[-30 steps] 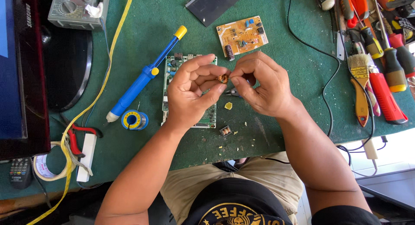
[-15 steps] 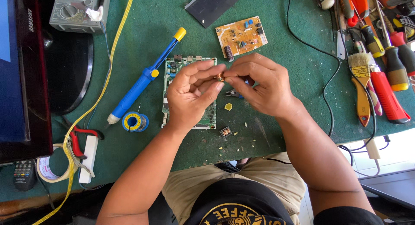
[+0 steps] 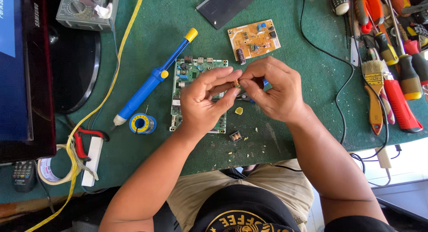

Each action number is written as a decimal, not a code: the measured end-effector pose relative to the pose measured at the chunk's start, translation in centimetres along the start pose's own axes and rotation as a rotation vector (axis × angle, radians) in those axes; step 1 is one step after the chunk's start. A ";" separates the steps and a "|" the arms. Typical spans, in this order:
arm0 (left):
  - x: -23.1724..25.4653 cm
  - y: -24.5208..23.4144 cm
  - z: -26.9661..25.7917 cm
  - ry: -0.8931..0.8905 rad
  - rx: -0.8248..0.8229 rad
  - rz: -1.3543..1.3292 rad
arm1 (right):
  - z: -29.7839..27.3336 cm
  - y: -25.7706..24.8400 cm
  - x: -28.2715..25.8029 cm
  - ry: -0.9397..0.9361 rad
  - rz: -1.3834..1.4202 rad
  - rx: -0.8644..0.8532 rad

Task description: The person uses wire cutters to strip the insulation from a small electronic component held in their left hand. They then use their fingers to separate and manipulate the exposed wires of the component.

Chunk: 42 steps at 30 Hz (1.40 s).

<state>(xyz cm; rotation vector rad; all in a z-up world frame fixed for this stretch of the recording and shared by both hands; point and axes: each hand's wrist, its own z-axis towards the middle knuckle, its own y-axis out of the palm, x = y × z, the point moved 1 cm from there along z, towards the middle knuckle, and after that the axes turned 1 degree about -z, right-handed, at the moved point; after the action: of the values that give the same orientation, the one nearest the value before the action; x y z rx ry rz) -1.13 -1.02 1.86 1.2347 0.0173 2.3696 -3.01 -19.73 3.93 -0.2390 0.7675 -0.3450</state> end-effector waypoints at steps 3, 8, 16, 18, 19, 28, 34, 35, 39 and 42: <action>0.6 0.1 0.4 0.090 0.006 0.106 | 0.3 0.0 0.1 0.080 0.099 -0.024; 1.4 -0.3 1.4 0.274 0.046 0.338 | 0.9 0.7 -1.6 0.195 0.237 -0.078; 0.8 -1.4 1.8 0.464 0.098 0.504 | 0.6 0.6 -0.3 0.172 0.214 -0.029; 0.5 -1.6 1.9 0.511 0.086 0.608 | 0.3 -0.6 -0.1 0.057 0.003 -0.013; 0.5 -1.6 1.9 0.511 0.089 0.609 | 0.4 -0.2 -0.5 0.055 0.004 -0.015; 1.9 -1.5 1.7 0.508 -0.129 0.748 | 0.3 0.3 -0.9 -0.020 -0.106 -0.070; 1.9 -2.2 2.0 0.489 -0.229 0.665 | 0.5 -0.4 -1.5 -0.032 -0.058 -0.159; 1.9 -2.2 2.1 0.442 -0.226 0.610 | 0.4 -0.4 -1.4 -0.040 -0.052 -0.163; 0.5 -1.8 1.4 0.213 -0.161 0.339 | 0.1 -0.5 0.2 -0.013 0.016 -0.126; 0.5 -1.6 1.6 0.128 -0.089 0.209 | -1.2 1.0 1.6 0.175 0.456 -0.029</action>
<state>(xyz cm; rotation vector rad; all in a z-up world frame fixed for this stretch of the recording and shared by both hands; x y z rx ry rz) 0.49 0.27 2.85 1.0882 -0.1836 2.5944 -2.54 -19.60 1.74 -0.0565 0.9739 0.0786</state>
